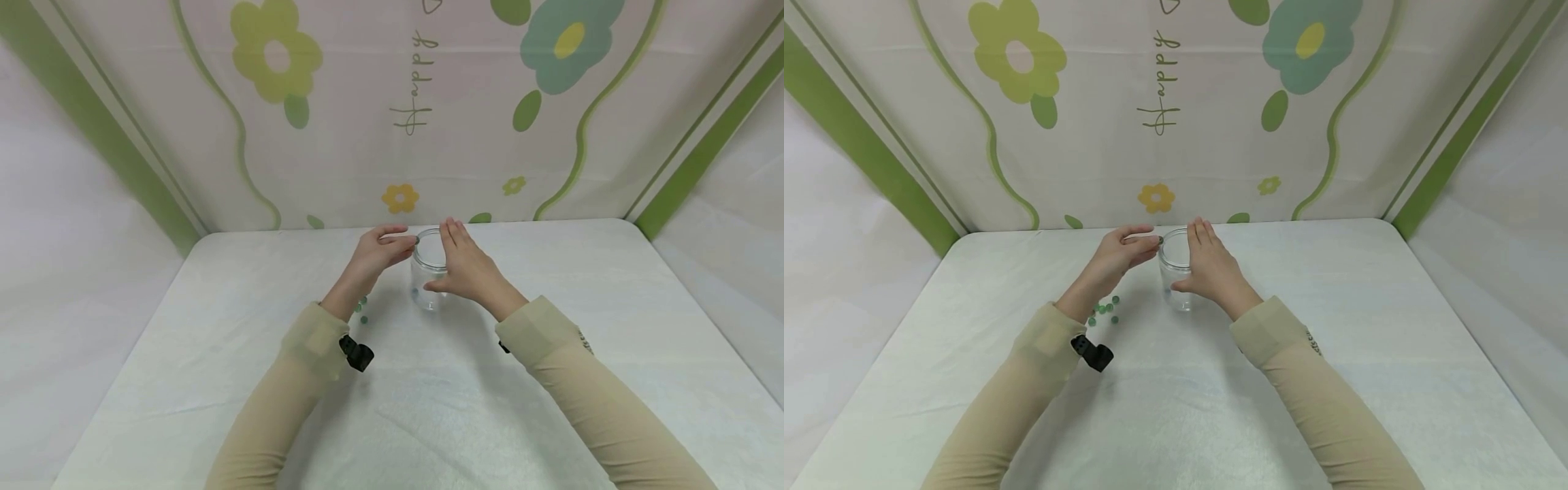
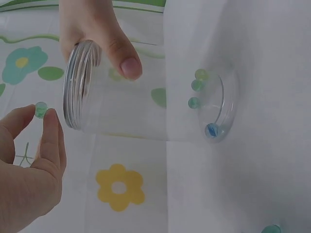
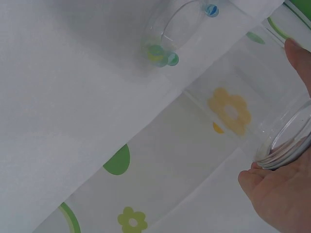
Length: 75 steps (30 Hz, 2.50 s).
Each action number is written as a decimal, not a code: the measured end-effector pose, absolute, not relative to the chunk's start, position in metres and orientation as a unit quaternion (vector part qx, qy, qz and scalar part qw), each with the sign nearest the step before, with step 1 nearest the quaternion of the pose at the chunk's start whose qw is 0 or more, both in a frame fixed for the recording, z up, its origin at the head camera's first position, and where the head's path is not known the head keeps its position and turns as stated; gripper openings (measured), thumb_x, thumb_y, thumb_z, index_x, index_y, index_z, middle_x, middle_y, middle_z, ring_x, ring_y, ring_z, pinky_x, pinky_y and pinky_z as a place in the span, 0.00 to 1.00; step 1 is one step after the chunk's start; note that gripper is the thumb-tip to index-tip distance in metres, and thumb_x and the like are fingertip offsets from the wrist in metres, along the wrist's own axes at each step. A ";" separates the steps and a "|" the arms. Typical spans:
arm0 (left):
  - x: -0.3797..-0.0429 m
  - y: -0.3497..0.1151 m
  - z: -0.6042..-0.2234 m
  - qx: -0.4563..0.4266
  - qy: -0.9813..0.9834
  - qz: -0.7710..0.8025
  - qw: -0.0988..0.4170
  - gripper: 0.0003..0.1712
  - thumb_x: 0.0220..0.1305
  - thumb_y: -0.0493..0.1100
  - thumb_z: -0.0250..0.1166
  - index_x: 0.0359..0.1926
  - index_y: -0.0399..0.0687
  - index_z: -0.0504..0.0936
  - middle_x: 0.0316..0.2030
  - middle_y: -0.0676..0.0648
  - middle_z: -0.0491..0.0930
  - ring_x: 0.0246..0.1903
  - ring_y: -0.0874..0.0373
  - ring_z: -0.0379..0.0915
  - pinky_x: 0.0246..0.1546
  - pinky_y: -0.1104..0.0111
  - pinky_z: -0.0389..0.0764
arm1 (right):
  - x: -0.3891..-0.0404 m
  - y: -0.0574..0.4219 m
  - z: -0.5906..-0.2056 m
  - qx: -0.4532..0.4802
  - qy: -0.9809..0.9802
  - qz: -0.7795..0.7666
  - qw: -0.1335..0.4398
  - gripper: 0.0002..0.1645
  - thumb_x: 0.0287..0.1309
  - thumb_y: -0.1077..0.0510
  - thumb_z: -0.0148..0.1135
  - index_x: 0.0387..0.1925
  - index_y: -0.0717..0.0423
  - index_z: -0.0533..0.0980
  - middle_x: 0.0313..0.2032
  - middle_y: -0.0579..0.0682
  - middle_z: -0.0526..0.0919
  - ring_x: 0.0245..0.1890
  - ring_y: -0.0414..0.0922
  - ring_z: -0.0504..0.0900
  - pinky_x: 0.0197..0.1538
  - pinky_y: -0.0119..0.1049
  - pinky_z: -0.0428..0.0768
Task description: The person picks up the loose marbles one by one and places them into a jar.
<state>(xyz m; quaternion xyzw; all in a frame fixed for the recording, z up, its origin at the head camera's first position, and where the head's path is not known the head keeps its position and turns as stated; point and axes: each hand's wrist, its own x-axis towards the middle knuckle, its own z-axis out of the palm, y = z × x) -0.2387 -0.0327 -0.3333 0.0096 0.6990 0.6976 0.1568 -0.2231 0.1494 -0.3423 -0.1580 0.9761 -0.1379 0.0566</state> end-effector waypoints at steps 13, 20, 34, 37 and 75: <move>-0.236 -0.025 -0.332 0.038 0.703 0.689 0.171 0.26 0.64 0.39 0.63 0.61 0.38 0.69 0.55 0.36 0.77 0.58 0.45 0.75 0.58 0.66 0.79 | -0.223 0.150 -0.343 -0.157 0.975 -0.144 0.059 0.71 0.47 0.40 0.72 0.72 0.70 0.37 0.75 0.64 0.36 0.76 0.58 0.36 0.77 0.50 0.47; -0.238 -0.025 -0.335 0.035 0.703 0.690 0.170 0.26 0.64 0.39 0.63 0.61 0.39 0.70 0.56 0.37 0.77 0.58 0.45 0.75 0.58 0.65 0.79 | -0.223 0.150 -0.343 -0.158 0.975 -0.143 0.060 0.71 0.47 0.40 0.72 0.72 0.70 0.37 0.75 0.64 0.36 0.76 0.58 0.35 0.77 0.50 0.47; -0.239 -0.034 -0.338 0.017 0.715 0.678 0.170 0.28 0.63 0.39 0.64 0.63 0.40 0.69 0.56 0.39 0.77 0.55 0.49 0.77 0.57 0.65 0.80 | -0.224 0.149 -0.344 -0.159 0.976 -0.139 0.052 0.71 0.47 0.39 0.72 0.72 0.71 0.38 0.74 0.65 0.37 0.76 0.59 0.37 0.77 0.50 0.47; -0.240 -0.039 -0.340 0.009 0.716 0.676 0.174 0.27 0.63 0.39 0.64 0.62 0.41 0.70 0.56 0.39 0.77 0.56 0.48 0.76 0.58 0.64 0.79 | -0.224 0.149 -0.343 -0.159 0.976 -0.136 0.052 0.71 0.47 0.39 0.72 0.72 0.71 0.38 0.74 0.65 0.38 0.75 0.59 0.37 0.77 0.50 0.47; -0.248 -0.100 -0.388 -0.031 0.847 0.482 0.223 0.23 0.67 0.39 0.59 0.61 0.37 0.70 0.54 0.36 0.77 0.52 0.47 0.78 0.56 0.62 0.80 | -0.223 0.149 -0.343 -0.156 0.976 -0.141 0.058 0.70 0.47 0.40 0.72 0.72 0.70 0.38 0.75 0.64 0.37 0.76 0.58 0.37 0.77 0.50 0.47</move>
